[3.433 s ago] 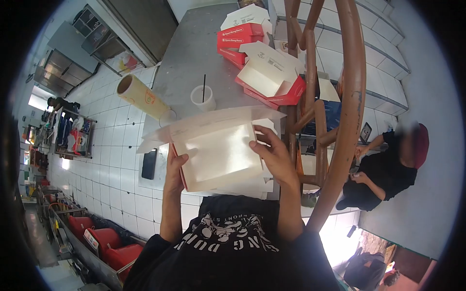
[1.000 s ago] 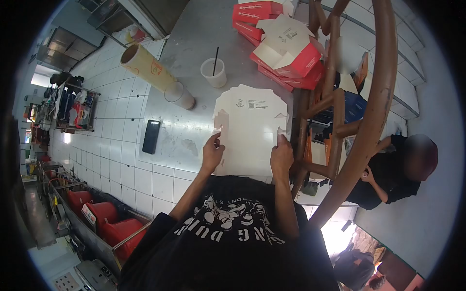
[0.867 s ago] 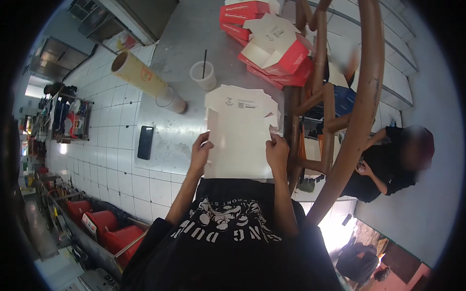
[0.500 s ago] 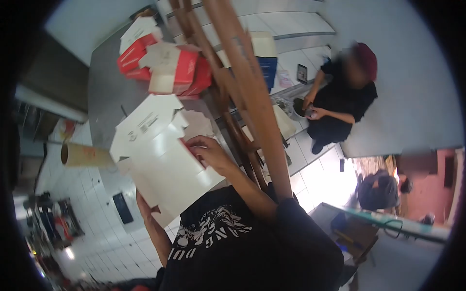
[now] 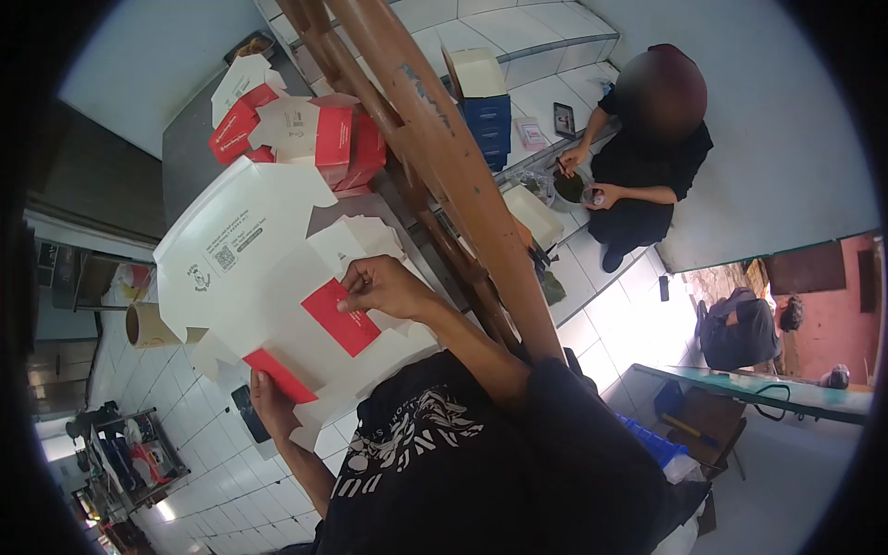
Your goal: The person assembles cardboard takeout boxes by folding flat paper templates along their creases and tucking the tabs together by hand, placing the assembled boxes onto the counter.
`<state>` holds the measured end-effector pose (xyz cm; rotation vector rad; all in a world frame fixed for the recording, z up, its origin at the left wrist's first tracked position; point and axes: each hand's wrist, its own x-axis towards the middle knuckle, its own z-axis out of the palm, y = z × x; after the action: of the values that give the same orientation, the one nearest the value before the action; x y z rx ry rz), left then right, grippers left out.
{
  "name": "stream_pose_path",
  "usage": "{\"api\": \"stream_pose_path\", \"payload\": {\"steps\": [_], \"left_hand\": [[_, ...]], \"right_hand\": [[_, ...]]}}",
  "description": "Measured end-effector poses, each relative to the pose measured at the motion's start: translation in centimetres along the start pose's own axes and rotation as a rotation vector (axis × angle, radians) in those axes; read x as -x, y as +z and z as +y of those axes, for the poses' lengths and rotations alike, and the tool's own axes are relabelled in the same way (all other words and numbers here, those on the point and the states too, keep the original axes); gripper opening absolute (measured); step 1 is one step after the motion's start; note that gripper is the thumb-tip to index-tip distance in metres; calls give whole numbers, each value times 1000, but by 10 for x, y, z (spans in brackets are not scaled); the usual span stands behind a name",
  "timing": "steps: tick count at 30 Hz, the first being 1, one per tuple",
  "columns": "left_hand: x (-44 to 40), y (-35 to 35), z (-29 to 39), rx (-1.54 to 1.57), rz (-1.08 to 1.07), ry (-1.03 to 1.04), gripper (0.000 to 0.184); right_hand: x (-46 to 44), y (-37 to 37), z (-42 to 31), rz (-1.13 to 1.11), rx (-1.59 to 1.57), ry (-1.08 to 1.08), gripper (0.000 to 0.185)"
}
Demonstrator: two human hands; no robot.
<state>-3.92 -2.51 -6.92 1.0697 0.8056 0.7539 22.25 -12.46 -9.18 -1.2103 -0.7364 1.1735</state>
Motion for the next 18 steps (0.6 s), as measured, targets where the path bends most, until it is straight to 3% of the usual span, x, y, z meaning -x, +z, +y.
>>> {"api": "stream_pose_path", "payload": {"steps": [1, 3, 6, 8, 10, 12, 14, 16, 18], "left_hand": [[0, -5, 4, 86, -83, -53, 44], [3, 0, 8, 397, 126, -158, 52], [-5, 0, -2, 448, 192, -182, 51], [-8, 14, 11, 362, 134, -155, 45], [-8, 26, 21, 341, 137, -151, 43], [-9, 38, 32, 379, 279, -76, 39], [-13, 27, 28, 418, 268, -39, 37], [-12, 21, 26, 453, 251, -4, 36], [-13, 24, 24, 403, 313, 81, 36]], "right_hand": [[-1, -1, -2, 3, 51, -21, 25], [-4, 1, -5, -40, 76, -35, 24], [-1, 5, -18, -103, 109, -27, 28], [2, 11, -35, 80, 233, -50, 31], [10, 9, -54, 245, 631, -367, 36], [7, -13, -39, 409, 410, -365, 41], [4, -20, -32, 473, 306, -353, 46], [9, -14, -22, 696, 112, -141, 57], [18, 9, -11, 481, 10, 145, 66]]}}
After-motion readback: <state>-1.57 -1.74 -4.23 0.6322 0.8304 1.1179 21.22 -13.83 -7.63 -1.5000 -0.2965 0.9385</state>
